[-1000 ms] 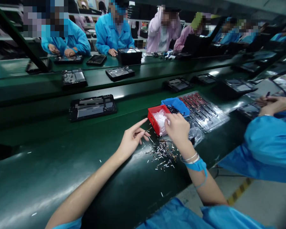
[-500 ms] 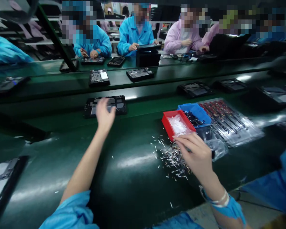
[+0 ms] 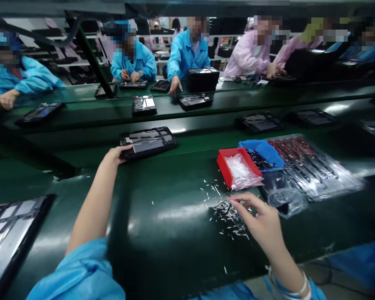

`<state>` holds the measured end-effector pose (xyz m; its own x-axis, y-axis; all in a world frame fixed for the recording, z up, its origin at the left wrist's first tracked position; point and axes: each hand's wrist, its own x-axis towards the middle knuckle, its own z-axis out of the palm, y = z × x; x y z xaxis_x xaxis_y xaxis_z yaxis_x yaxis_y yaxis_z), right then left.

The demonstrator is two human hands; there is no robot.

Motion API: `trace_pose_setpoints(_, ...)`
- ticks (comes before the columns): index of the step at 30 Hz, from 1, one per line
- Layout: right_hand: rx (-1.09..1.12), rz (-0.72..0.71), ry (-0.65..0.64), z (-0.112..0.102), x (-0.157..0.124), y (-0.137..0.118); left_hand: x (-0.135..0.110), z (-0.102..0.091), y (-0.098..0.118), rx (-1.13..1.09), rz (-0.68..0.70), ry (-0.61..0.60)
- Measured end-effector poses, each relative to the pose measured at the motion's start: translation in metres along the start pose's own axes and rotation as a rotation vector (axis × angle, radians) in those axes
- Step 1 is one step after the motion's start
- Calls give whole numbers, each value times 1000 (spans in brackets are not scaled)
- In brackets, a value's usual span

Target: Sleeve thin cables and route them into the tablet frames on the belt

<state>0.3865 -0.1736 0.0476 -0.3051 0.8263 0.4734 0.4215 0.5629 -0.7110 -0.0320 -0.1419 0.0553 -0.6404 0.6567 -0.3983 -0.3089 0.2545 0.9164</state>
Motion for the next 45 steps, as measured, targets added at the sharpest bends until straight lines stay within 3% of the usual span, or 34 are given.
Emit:
trace_pose_setpoints(4, 225, 81, -111, 3, 7, -8, -65, 8, -40, -93, -98, 10)
trace_pose_setpoints(10, 441, 181, -274, 24, 22, -25, -214, 18, -135, -247, -222, -104)
trace_pose_setpoints(13, 540, 260, -405, 51, 26, -34, -269, 14, -167, -360, -418, -325)
trace_pose_setpoints(16, 619, 340, -536, 86, 25, -42, -295, 7, -180, -399, -633, -718)
trace_pose_setpoints(18, 656, 379, -598, 108, 21, -45, -298, -1, -178, -306, -602, -949)
trace_pose_setpoints(20, 680, 409, -630, 126, 17, -47, -291, -12, -169, -73, -323, -1003)
trace_pose_setpoints(22, 681, 440, -639, 140, 15, -48, -278, -27, -157, 214, 103, -819)
trace_pose_setpoints(24, 658, 466, -630, 149, 15, -48, -261, -41, -150, 461, 505, -518)
trace_pose_setpoints(26, 612, 473, -623, 155, 17, -47, -244, -52, -148, 667, 785, -282)
trace_pose_setpoints(27, 584, 468, -621, 156, 18, -47, -237, -56, -149, 769, 873, -221)
trace_pose_setpoints(29, 531, 449, -625, 158, 20, -46, -226, -59, -154, 944, 972, -192)
trace_pose_setpoints(34, 418, 407, -656, 158, 23, -47, -218, -57, -164, 1183, 1056, -240)
trace_pose_setpoints(45, 377, 386, -686, 160, 26, -48, -217, -54, -163, 1326, 1178, -165)
